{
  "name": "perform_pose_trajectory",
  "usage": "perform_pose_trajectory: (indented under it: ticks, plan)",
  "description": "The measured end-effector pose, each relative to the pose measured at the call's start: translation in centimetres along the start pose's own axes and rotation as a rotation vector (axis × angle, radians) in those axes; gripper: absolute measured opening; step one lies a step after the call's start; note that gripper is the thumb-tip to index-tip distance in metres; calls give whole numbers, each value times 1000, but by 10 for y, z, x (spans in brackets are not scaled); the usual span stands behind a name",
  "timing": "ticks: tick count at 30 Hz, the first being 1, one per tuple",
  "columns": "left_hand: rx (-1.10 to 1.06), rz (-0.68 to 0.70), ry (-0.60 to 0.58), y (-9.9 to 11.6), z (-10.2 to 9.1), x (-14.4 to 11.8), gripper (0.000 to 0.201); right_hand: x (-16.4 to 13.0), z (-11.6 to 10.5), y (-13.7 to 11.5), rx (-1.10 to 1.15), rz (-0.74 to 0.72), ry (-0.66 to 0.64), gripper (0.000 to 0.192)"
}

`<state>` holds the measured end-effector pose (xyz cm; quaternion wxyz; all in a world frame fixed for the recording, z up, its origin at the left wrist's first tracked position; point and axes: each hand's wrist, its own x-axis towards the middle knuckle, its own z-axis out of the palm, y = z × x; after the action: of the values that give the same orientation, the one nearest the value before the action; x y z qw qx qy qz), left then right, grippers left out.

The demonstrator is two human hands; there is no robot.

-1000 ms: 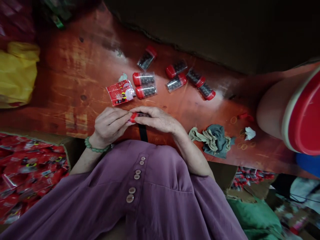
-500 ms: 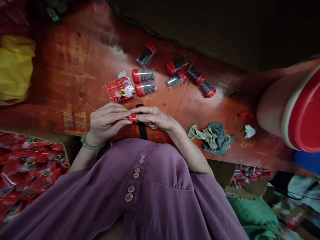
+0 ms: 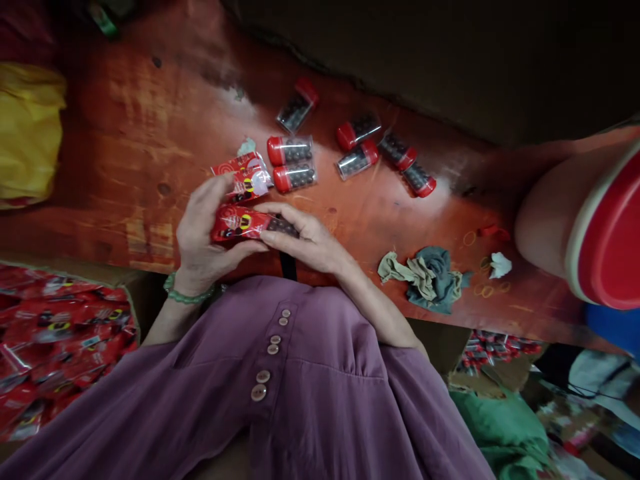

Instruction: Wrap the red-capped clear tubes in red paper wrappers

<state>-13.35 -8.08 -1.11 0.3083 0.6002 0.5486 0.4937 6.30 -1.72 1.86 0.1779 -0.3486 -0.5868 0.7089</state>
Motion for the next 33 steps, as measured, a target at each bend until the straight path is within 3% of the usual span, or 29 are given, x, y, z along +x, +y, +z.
perform_pose_trajectory:
  ticks: [2,5,7,10,13,18,21,27,31,33]
  plan:
    - [-323,-182,136,9,3,-5,93,-2,3,-5,-173,-106,60,43]
    - [-789,-503,215,26,12,-10,60,-3,8,-8,-388,-275,106,46]
    - [-922,-654,230,36,19,-10,40,-1,12,-5,-498,-361,125,47]
    - [-992,-777,299,44,24,-4,33,0,19,0,-574,-435,149,50]
    - [-1012,-805,347,45,24,2,32,-3,22,3,-521,-376,152,53]
    - [-991,-786,410,40,30,4,29,-12,21,8,-302,-222,220,34]
    - [-989,-814,363,40,35,2,29,-15,22,12,-271,-251,304,31]
    - [-958,-748,228,45,38,2,26,-10,22,12,60,-230,252,37]
    - [-992,-754,106,48,45,-6,23,-15,15,14,37,-216,209,37]
    - [-1009,-755,48,50,48,-11,25,-21,9,22,-64,-266,253,37]
